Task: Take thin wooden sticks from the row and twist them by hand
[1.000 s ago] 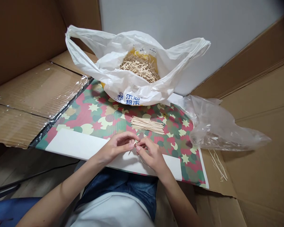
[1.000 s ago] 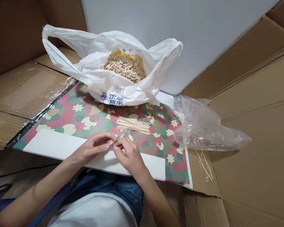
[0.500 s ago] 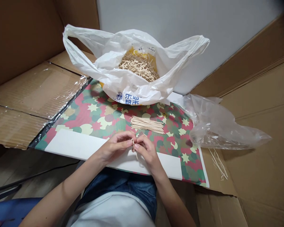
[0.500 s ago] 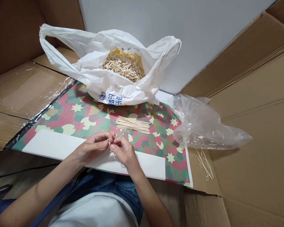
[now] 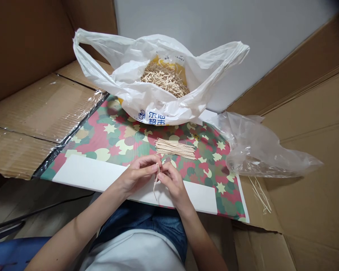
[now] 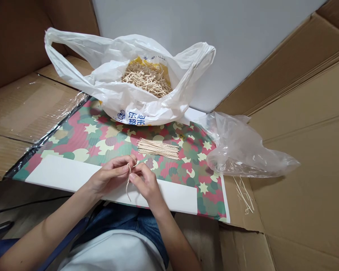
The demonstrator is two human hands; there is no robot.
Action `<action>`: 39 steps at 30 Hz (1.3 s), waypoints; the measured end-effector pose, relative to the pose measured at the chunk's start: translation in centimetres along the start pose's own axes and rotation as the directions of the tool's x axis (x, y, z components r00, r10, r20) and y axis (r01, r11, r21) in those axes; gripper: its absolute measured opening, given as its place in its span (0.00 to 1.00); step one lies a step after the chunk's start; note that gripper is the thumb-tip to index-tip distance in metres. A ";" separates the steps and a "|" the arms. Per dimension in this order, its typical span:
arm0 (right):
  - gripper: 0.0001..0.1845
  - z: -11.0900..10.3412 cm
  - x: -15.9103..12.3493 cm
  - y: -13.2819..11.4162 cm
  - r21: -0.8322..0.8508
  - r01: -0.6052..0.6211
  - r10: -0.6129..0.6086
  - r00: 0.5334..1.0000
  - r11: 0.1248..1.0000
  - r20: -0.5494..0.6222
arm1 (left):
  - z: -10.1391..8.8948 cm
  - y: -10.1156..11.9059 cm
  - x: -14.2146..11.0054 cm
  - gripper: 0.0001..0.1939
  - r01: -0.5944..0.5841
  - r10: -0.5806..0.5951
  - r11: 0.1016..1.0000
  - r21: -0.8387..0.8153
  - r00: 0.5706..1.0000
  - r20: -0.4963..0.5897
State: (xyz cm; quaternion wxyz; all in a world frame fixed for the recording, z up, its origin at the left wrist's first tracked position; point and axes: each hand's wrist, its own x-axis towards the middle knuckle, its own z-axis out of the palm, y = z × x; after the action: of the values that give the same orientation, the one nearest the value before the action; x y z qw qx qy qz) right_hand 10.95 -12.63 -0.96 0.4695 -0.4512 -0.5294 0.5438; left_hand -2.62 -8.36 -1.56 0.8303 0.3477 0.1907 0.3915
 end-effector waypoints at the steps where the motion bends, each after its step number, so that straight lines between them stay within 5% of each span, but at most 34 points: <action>1: 0.06 0.2 0.0 0.1 0.010 -0.003 0.003 1.000 1.000 -0.016 | 0.0 -0.1 0.0 0.06 0.002 -0.002 1.000 -0.003 1.000 0.003; 8: 0.07 0.5 -0.2 0.3 0.062 0.015 -0.009 0.995 0.998 -0.095 | 0.0 -0.4 -0.3 0.07 -0.041 0.040 0.998 0.053 0.999 0.018; 16: 0.08 0.0 0.0 -0.2 0.042 -0.015 0.014 1.000 0.999 0.009 | 0.2 -0.3 -0.2 0.09 -0.041 0.041 0.998 0.043 0.999 -0.011; 22: 0.07 -0.5 -1.1 0.3 -0.084 -0.023 0.029 0.996 0.996 0.079 | 0.3 0.4 0.0 0.11 -0.085 0.095 0.993 0.079 0.986 -0.136; 30: 0.04 -0.1 -1.0 0.6 -0.200 0.027 -0.018 0.999 0.980 0.048 | 0.4 0.4 -0.1 0.09 -0.106 0.108 0.994 0.028 0.988 -0.111; 35: 0.06 0.6 -1.3 0.4 0.075 0.007 0.004 0.990 0.997 -0.142 | 0.5 0.5 -0.3 0.06 -0.104 0.103 0.995 -0.004 0.989 -0.106; 39: 0.06 0.8 -1.2 0.6 0.155 0.060 -0.015 0.960 0.986 -0.280 | 0.6 0.2 -0.4 0.05 0.001 -0.001 1.000 0.004 1.000 0.006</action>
State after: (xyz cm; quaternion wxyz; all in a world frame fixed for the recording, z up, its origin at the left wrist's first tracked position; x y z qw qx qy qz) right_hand 10.31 -13.98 -1.59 0.5845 -0.4733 -0.4208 0.5072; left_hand -2.64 -8.85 -1.04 0.8304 0.3504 0.1890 0.3897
